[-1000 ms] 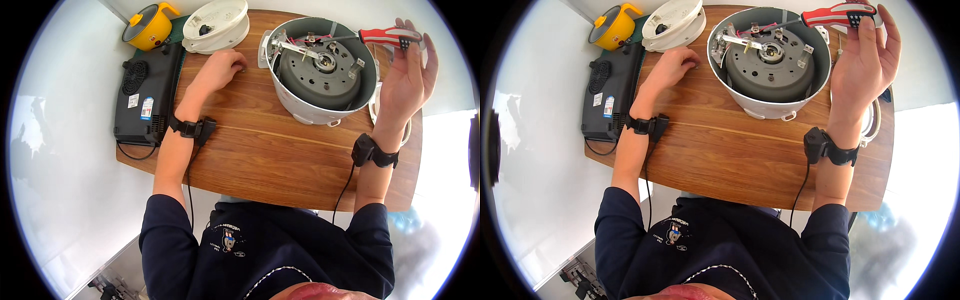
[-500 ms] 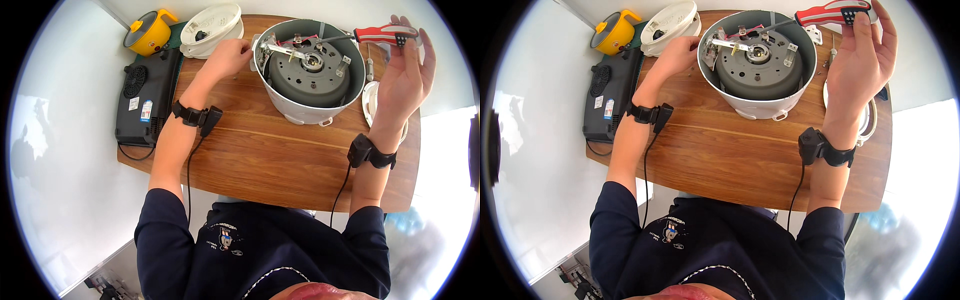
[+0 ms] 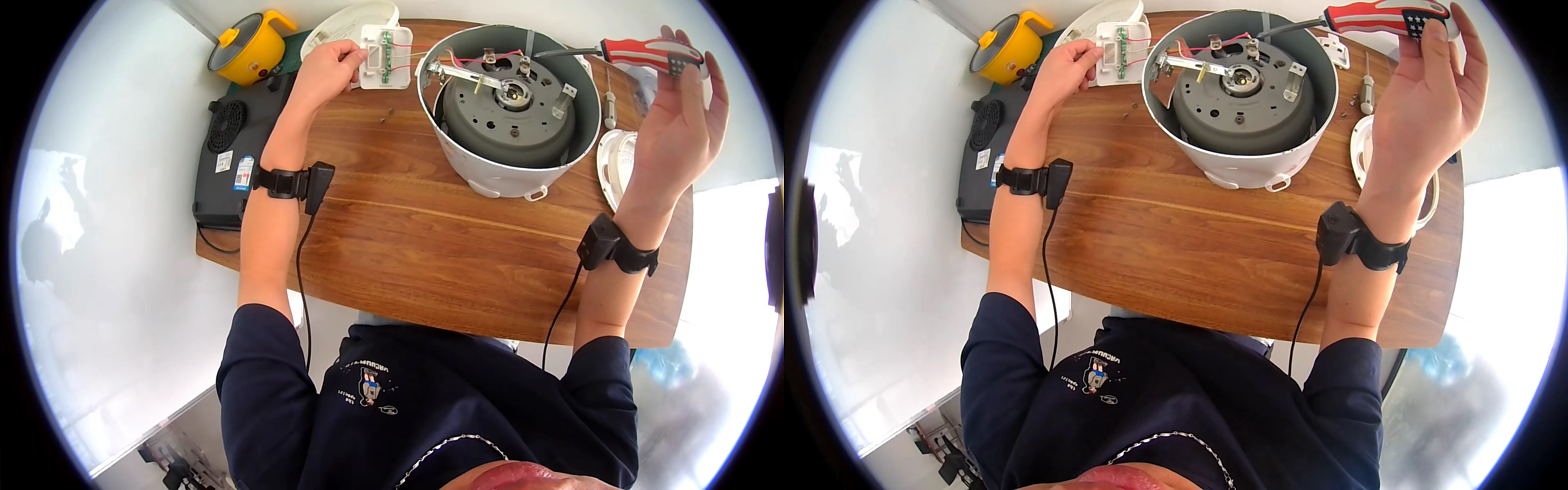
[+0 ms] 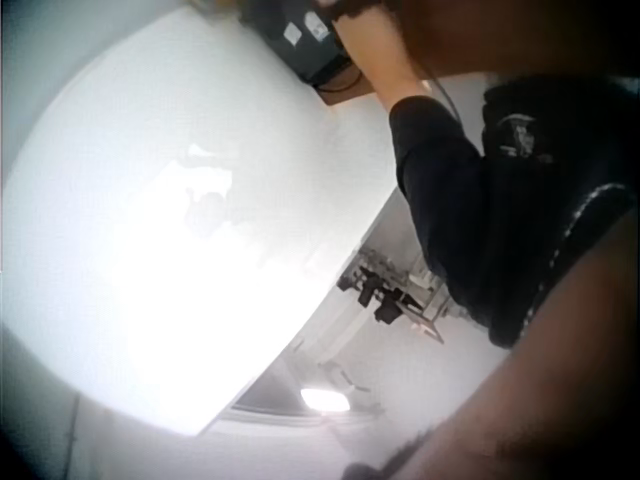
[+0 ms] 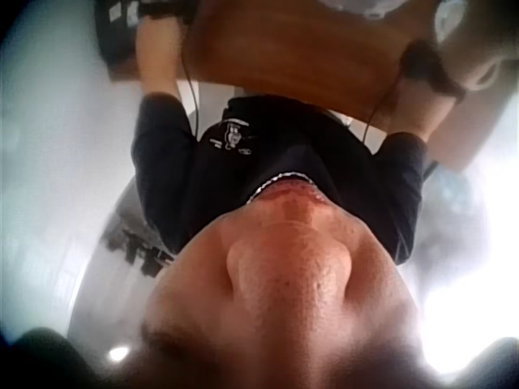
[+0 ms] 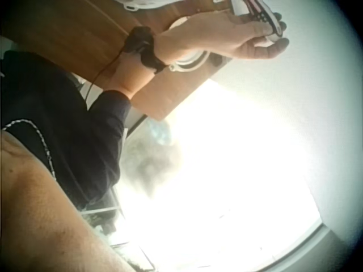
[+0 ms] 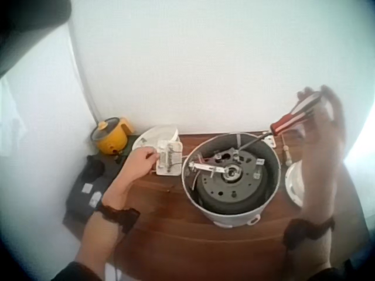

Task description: The person disassembles a white rice cooker, removes the inner pot, and uses a screwdriver to adjust internal wiring and components. The person manipulates wires and screws inside the cooker's base while holding the unit steady.

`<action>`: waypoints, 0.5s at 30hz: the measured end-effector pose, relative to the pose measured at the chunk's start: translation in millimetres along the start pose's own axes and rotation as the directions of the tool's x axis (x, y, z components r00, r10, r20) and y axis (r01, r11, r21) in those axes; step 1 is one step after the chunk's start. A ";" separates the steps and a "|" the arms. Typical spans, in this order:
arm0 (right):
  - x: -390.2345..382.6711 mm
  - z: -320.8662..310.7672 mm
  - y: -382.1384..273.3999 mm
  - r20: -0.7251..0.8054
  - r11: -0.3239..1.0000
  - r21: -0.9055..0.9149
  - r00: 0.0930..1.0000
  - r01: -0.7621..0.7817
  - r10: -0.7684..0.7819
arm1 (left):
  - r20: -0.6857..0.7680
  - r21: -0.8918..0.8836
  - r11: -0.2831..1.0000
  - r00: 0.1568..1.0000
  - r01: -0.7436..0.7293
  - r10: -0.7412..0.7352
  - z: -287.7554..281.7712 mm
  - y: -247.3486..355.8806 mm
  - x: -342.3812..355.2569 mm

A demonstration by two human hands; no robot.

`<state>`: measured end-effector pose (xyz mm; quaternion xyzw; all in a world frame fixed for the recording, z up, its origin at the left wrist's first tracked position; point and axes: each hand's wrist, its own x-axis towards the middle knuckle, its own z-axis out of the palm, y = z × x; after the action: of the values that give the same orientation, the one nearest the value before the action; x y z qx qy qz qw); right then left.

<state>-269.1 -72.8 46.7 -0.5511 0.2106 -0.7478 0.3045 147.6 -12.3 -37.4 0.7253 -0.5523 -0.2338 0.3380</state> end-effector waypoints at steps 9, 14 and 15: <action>-7.6 15.8 -7.4 -0.002 0.999 0.019 0.999 -0.050 0.050 | -0.145 0.397 0.873 0.920 -0.284 0.365 36.5 10.9 13.3; -7.8 13.1 -5.8 -0.008 0.999 0.024 0.999 -0.047 0.047 | -0.092 0.463 0.853 0.944 -0.240 0.316 48.1 26.9 21.2; -7.7 11.3 -4.4 -0.006 0.999 0.031 0.999 -0.045 0.045 | -0.078 0.481 0.847 0.952 -0.224 0.296 48.7 29.3 20.6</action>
<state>-257.6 -64.1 47.7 -0.5387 0.2125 -0.7459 0.3291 99.9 -48.1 -47.0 0.7188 -0.6586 0.0089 0.2222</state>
